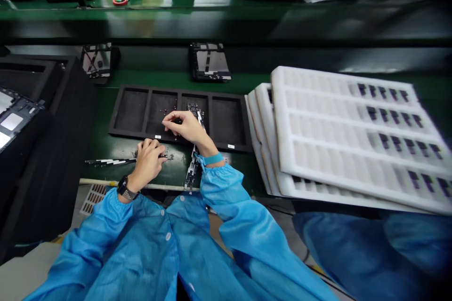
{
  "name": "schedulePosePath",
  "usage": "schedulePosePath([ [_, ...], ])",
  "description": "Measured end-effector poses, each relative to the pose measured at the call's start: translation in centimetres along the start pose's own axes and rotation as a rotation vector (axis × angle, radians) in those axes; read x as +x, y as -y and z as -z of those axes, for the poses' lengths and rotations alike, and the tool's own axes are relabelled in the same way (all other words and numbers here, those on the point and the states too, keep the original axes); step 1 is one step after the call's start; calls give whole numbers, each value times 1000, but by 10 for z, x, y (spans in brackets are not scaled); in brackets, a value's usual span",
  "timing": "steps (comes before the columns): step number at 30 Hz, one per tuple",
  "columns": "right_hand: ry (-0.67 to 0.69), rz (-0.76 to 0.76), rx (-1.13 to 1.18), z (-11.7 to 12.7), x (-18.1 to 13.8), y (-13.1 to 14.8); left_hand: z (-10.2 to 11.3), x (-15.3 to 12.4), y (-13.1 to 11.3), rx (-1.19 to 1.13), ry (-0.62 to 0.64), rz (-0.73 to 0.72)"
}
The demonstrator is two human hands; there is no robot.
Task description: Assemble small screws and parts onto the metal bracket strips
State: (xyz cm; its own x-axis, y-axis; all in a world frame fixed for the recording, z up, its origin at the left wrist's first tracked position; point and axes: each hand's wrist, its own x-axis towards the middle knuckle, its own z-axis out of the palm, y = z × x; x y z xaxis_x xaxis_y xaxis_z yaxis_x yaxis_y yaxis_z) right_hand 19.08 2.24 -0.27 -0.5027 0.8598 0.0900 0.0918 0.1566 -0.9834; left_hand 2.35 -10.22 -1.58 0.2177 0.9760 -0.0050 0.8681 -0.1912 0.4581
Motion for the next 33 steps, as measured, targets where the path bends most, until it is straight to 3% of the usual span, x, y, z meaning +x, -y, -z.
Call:
schedulePosePath([
  [5,0,39,-39,2,0,1,1,-6,4,-136,-35,-29],
  [9,11,81,-86,3,-2,5,20,-6,14,-362,-89,-18],
  [14,53,136,-84,-7,-9,18,49,11,24,-915,-305,207],
  [16,57,131,-67,-12,-12,23,52,21,24,-1131,-375,286],
  [19,63,113,-44,-19,-14,26,48,31,20,-1304,-380,321],
  [27,61,132,-57,-18,-13,23,43,34,14,-1361,-352,333],
  [33,74,137,-104,-18,-13,19,44,32,15,-1222,-370,311],
])
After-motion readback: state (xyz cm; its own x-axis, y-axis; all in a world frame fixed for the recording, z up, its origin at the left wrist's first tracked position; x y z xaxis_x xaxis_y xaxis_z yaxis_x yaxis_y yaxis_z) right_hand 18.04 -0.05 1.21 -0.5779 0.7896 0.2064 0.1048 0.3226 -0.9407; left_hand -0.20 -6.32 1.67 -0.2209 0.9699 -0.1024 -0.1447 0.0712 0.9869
